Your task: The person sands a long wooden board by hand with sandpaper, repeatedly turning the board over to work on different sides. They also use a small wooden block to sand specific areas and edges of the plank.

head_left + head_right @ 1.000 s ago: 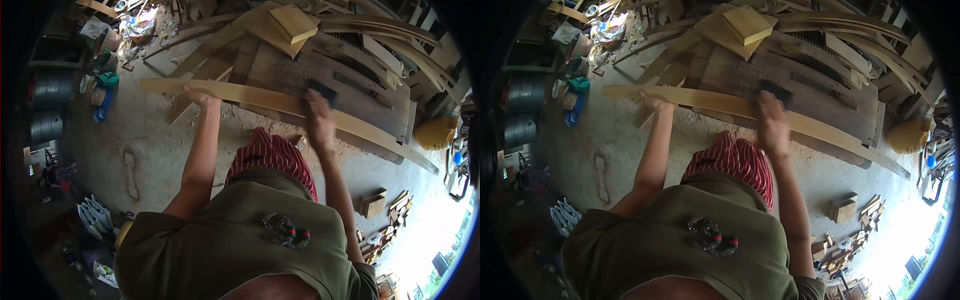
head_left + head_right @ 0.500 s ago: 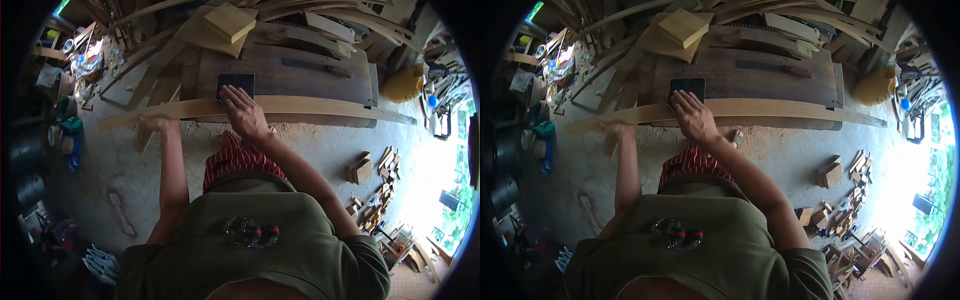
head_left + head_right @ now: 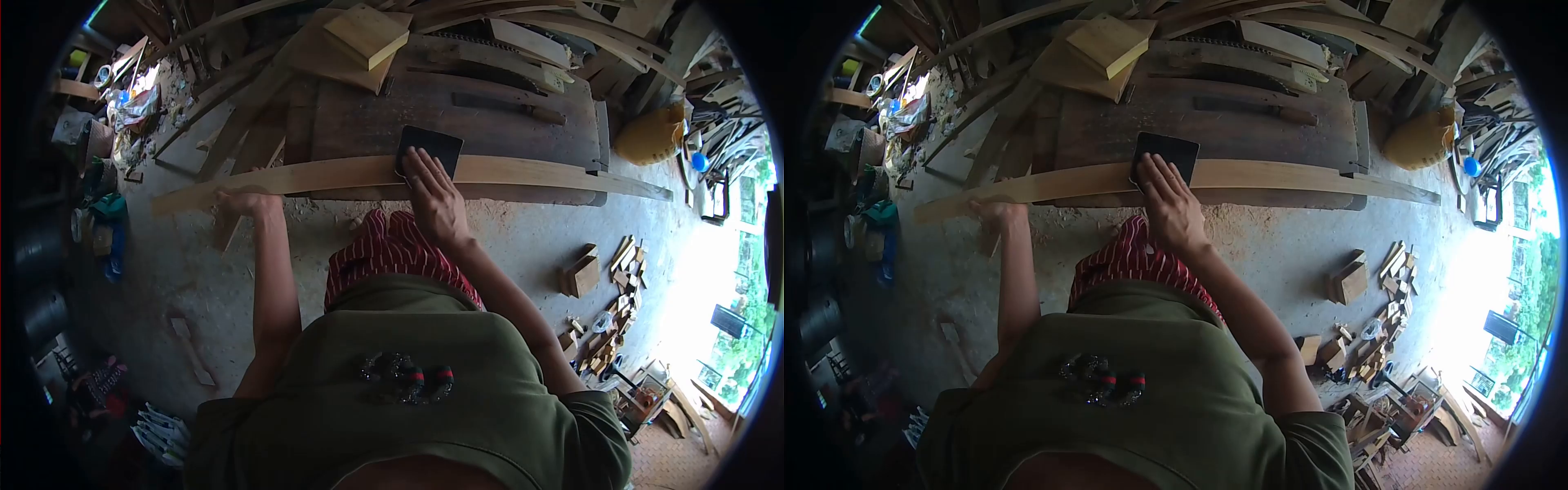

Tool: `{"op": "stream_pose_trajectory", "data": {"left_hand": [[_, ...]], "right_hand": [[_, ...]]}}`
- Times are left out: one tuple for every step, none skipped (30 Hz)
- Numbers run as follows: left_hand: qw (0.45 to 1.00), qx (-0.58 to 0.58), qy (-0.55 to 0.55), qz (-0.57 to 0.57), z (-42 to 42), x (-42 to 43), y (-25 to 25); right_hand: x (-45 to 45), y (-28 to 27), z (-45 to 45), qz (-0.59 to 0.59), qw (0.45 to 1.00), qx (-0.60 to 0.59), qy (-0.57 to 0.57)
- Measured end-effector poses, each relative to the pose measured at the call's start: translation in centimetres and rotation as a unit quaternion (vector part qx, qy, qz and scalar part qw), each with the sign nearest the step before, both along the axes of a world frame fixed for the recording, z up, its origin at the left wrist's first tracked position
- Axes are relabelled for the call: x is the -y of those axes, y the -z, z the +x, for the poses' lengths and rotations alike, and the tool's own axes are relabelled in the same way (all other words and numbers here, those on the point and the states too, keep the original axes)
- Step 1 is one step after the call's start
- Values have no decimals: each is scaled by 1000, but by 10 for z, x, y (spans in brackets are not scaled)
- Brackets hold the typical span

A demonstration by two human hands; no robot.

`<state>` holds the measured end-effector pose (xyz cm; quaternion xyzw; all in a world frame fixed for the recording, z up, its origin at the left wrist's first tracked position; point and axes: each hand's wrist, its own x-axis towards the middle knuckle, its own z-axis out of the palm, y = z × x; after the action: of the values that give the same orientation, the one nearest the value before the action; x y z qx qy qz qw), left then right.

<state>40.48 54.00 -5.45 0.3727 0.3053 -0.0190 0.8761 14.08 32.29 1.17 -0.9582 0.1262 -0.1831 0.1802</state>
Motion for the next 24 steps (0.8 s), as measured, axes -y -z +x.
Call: {"op": "stream_pose_trajectory", "data": {"left_hand": [[1000,0,-5,6,0,2,-3],[1000,1,-8,7,2,1,-1],[1000,-2,-3,1,2,0,2],[1000,-6,-1,-6,2,-2,6],[1000,-5,-7,-3,2,-3,8],[1000,2,2,-17,1,-2,9],[999,12,10,-29,1,-3,10],[1000,4,-12,-13,2,-1,10],[1000,9,-21,-6,4,-3,9],[1000,11,-19,-14,4,-3,8],[1000,10,-14,-22,1,0,8],[1000,6,-16,-1,-4,4,-3],[1000,9,-16,2,-9,6,-10],[1000,-4,-15,2,-12,8,-15],[1000,-18,-14,-1,-11,8,-20],[1000,-16,-15,-2,-8,5,-20],[1000,-10,1,10,-7,-1,-15],[1000,-4,17,22,-3,-8,-9],[1000,-5,14,21,7,-19,2],[999,-11,45,13,19,-34,16],[997,-17,78,5,25,-44,25],[997,-19,78,5,21,-40,18],[997,-27,52,48,13,-30,3],[995,-31,25,89,7,-21,-10]], "right_hand": [[7,-1,-7,-1,1000,-7,4],[16,-2,-17,-1,1000,-15,6],[28,-4,-31,-8,999,-27,36],[41,0,-47,-39,996,-34,75],[52,0,-60,-40,993,-33,110],[61,2,-70,-43,990,-31,134],[61,6,-70,-53,987,-22,149],[52,7,-58,-46,986,-17,161],[41,8,-44,-38,984,-12,173],[28,8,-24,-26,992,-7,120],[13,8,-3,-15,997,-3,71],[0,3,14,13,1000,2,17],[-9,-2,26,11,1000,-5,-26],[-6,-6,27,21,998,-24,-53],[3,-10,24,30,995,-42,-80],[15,-16,14,30,993,-60,-93],[28,-20,-3,31,991,-80,-106],[42,-16,-23,3,992,-72,-101],[55,-13,-40,-26,993,-64,-99],[64,-19,-50,-21,993,-85,-78],[68,-27,-54,-14,993,-106,-54],[71,-28,-49,30,993,-108,-33],[66,-21,-40,30,993,-111,-29],[59,-10,-27,5,995,-87,-47]]}}
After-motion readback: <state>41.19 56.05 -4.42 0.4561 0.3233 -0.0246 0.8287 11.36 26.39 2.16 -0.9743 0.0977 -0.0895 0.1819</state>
